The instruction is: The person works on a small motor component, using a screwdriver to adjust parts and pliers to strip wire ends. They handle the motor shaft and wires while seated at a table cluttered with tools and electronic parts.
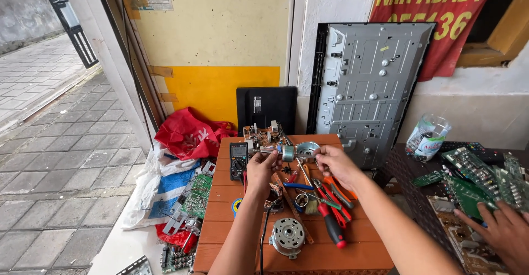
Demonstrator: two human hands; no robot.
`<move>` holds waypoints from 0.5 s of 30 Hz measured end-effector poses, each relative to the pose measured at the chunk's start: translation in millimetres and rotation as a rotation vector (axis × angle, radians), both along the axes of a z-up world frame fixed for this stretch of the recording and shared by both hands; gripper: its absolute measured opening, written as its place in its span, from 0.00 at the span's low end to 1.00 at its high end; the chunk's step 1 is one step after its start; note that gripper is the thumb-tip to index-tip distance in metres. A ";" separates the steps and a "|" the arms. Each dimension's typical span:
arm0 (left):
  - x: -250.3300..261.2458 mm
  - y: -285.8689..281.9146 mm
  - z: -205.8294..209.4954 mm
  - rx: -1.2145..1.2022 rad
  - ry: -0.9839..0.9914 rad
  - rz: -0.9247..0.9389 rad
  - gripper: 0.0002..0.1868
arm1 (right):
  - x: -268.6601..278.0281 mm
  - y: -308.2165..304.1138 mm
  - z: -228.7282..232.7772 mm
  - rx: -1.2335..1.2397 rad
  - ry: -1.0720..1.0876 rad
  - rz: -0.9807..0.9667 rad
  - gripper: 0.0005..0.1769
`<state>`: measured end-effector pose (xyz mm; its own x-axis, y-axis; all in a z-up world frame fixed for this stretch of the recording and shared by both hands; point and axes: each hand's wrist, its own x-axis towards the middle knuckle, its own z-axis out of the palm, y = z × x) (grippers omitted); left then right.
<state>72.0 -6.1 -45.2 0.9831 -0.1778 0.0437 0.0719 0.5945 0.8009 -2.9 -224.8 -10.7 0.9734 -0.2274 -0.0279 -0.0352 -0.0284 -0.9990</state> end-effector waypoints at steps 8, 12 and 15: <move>-11.6 -2.3 5.3 0.085 -0.040 -0.021 0.13 | 1.1 -3.4 0.0 -0.210 0.180 -0.081 0.23; -3.2 1.7 -1.2 0.026 0.015 -0.021 0.12 | 36.7 -15.6 -0.9 -0.064 -0.051 -0.143 0.11; 12.9 -0.6 -10.0 0.035 0.014 -0.022 0.13 | 39.6 -1.5 4.5 -0.035 -0.033 -0.173 0.08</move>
<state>84.9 -6.7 -55.2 0.9794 -0.2006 0.0228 0.0964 0.5640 0.8201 36.7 -226.3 -6.3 0.9201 -0.3915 0.0145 -0.0096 -0.0595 -0.9982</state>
